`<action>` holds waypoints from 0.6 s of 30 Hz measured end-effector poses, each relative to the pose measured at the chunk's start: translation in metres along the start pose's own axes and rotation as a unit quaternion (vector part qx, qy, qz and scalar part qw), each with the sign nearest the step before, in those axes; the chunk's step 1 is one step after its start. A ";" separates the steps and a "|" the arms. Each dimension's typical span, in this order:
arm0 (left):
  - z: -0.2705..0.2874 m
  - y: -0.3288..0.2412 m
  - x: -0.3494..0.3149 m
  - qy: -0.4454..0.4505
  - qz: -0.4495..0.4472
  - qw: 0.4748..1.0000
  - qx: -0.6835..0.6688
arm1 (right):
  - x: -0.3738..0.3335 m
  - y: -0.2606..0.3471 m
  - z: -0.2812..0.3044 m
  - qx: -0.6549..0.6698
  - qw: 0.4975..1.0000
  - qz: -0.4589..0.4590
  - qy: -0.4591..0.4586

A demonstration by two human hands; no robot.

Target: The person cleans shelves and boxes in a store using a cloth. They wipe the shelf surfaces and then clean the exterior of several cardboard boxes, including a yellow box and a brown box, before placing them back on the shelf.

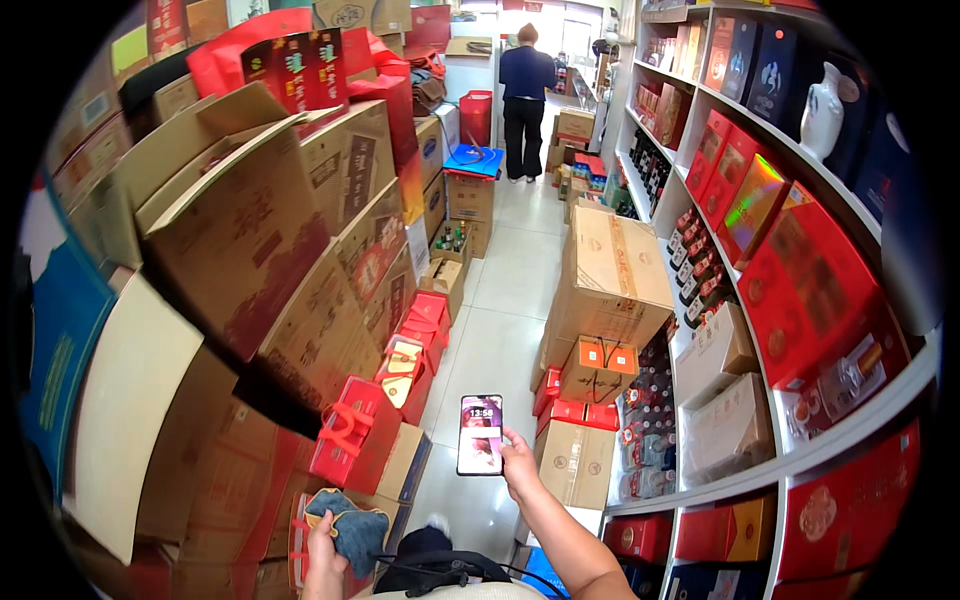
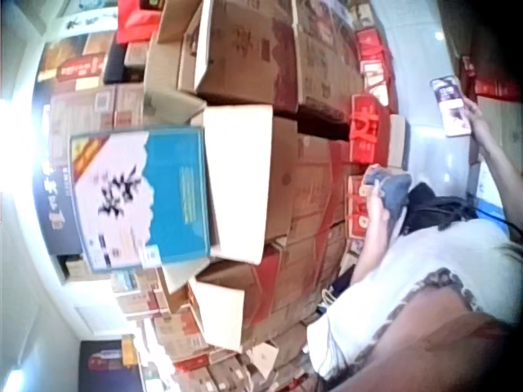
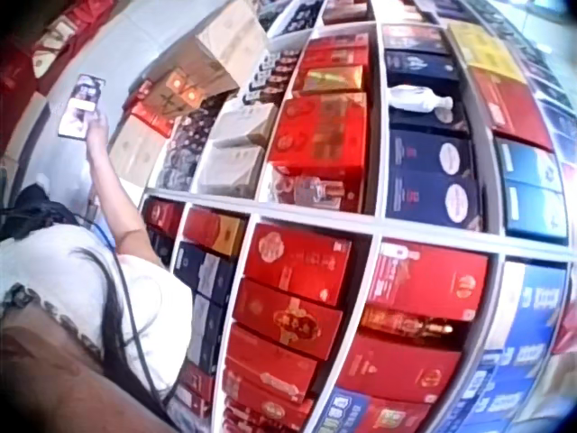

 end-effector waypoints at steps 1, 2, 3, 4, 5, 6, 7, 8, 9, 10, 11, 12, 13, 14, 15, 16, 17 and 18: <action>-0.015 -0.004 0.023 0.010 -0.002 1.000 0.001 | 0.019 0.013 0.005 0.009 1.000 0.014 0.000; -0.030 -0.007 0.047 0.019 0.003 1.000 -0.003 | 0.036 0.025 0.010 0.016 0.999 0.027 -0.002; -0.046 -0.008 0.068 0.026 0.008 1.000 -0.004 | 0.054 0.035 0.017 0.027 0.999 0.041 -0.006; -0.065 -0.012 0.092 0.038 0.011 0.999 -0.007 | 0.076 0.049 0.021 0.029 0.998 0.057 -0.009; -0.086 -0.014 0.116 0.051 0.027 0.998 -0.011 | 0.097 0.063 0.029 0.029 0.997 0.075 -0.012; -0.104 -0.015 0.140 0.058 0.036 0.998 -0.004 | 0.118 0.077 0.038 0.030 0.995 0.093 -0.018; -0.125 -0.018 0.165 0.068 0.043 0.997 0.007 | 0.139 0.094 0.047 0.032 0.992 0.118 -0.020; -0.143 -0.018 0.186 0.075 0.049 0.996 0.019 | 0.158 0.108 0.061 0.034 0.991 0.122 -0.046; -0.159 -0.022 0.205 0.078 0.051 0.995 0.035 | 0.178 0.122 0.075 0.035 0.988 0.131 -0.070; -0.179 -0.025 0.223 0.090 0.053 0.994 0.040 | 0.195 0.139 0.091 0.034 0.985 0.141 -0.093; -0.196 -0.028 0.239 0.098 0.054 0.993 0.046 | 0.211 0.154 0.107 0.039 0.981 0.151 -0.118; -0.208 -0.032 0.258 0.104 0.053 0.992 0.049 | 0.228 0.171 0.122 0.029 0.978 0.160 -0.129; -0.222 -0.033 0.269 0.109 0.056 0.991 0.051 | 0.241 0.188 0.138 0.019 0.975 0.168 -0.143; -0.240 -0.036 0.280 0.114 0.057 0.990 0.053 | 0.255 0.206 0.154 0.015 0.971 0.176 -0.163; -0.257 -0.041 0.285 0.118 0.056 0.990 0.052 | 0.267 0.224 0.169 0.013 0.966 0.183 -0.182; -0.269 -0.044 0.292 0.115 0.048 0.991 0.053 | 0.281 0.239 0.186 0.016 0.963 0.186 -0.196; -0.281 -0.044 0.301 0.114 0.043 0.991 0.053 | 0.292 0.256 0.202 0.011 0.959 0.189 -0.209; -0.292 -0.046 0.310 0.113 0.037 0.991 0.052 | 0.307 0.267 0.225 0.015 0.954 0.191 -0.229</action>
Point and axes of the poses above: each hand's wrist, its own x-axis towards the middle knuckle, its own z-axis out of the back of the hand, y = z × x, the point moved 6 cm from there along x, towards the middle knuckle, and after that the axes turned 12 degrees about y, right-handed, at the moved point
